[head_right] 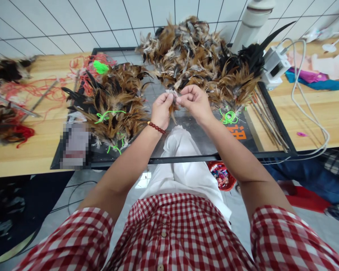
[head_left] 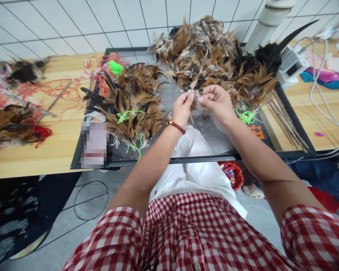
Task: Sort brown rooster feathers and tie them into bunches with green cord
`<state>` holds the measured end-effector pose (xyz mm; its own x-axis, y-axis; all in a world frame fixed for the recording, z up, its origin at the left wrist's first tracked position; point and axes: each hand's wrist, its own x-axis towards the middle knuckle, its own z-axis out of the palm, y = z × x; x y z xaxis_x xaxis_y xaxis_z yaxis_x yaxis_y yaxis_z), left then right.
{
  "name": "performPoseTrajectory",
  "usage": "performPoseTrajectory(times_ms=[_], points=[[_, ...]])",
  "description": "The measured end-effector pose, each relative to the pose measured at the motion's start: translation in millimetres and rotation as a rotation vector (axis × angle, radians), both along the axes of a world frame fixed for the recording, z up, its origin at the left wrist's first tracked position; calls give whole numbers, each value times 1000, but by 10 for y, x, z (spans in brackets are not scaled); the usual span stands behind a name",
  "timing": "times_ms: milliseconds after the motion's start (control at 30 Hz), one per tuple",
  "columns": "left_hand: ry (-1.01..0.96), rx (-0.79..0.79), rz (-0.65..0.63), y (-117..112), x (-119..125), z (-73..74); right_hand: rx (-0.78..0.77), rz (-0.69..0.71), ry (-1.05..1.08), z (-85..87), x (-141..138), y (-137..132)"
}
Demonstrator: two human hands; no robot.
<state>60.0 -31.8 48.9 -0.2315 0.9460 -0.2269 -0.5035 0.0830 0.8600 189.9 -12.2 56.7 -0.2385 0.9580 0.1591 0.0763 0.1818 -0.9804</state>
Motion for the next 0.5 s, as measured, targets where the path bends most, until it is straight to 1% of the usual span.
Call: performPoseTrajectory(times_ms=[100, 200, 333, 400, 500], points=[[-25, 7, -30, -12, 22, -8, -79, 18, 80, -26, -24, 14], [-34, 63, -76, -13, 27, -34, -153, 41, 158, -79, 8, 58], [30, 158, -180, 40, 2, -144, -229, 104, 239, -135, 55, 82], [107, 205, -202, 77, -21, -211, -228, 119, 235, -157, 58, 79], [248, 259, -152, 107, -51, -266, -129, 86, 202, -183, 55, 90]])
